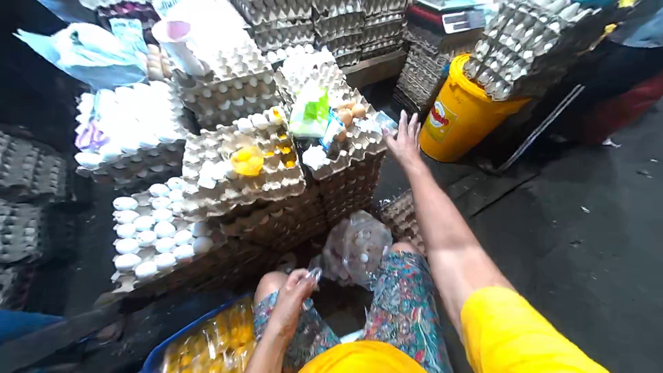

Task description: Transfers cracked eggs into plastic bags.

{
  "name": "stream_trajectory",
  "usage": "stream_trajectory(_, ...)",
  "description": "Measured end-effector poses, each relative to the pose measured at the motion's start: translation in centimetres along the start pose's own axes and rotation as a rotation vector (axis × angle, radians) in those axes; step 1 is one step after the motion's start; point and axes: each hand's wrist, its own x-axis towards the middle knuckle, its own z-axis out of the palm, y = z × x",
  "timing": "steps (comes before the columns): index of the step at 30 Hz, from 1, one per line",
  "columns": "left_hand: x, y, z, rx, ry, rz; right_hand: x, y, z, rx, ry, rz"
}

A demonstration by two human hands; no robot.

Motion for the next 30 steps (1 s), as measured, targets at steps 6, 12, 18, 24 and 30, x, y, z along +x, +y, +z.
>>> stream_trajectory(6, 1.0, -0.1, -2.7, -0.043, 0.092, -0.082, 9.5, -3.3, 0.9, -0.135, -0.472, 0.073)
stream_trajectory(12, 4.2, -0.1, -0.7, -0.052, 0.143, -0.162, 8.4, -1.1, 0.3, -0.074, -0.389, -0.103)
stream_trajectory(18, 5.4, 0.9, 0.9, 0.122, 0.003, -0.081, 7.3, 1.1, 1.7, 0.141, -0.079, -0.153)
stream_trajectory(24, 6.1, 3.0, 0.6, 0.341, -0.028, 0.066, 3.4, -3.6, 0.3, 0.775, 0.004, -0.200)
stream_trajectory(30, 6.0, 7.5, 1.2, 0.354, -0.026, 0.312, -4.2, -8.8, 0.7, 1.286, -0.296, -0.118)
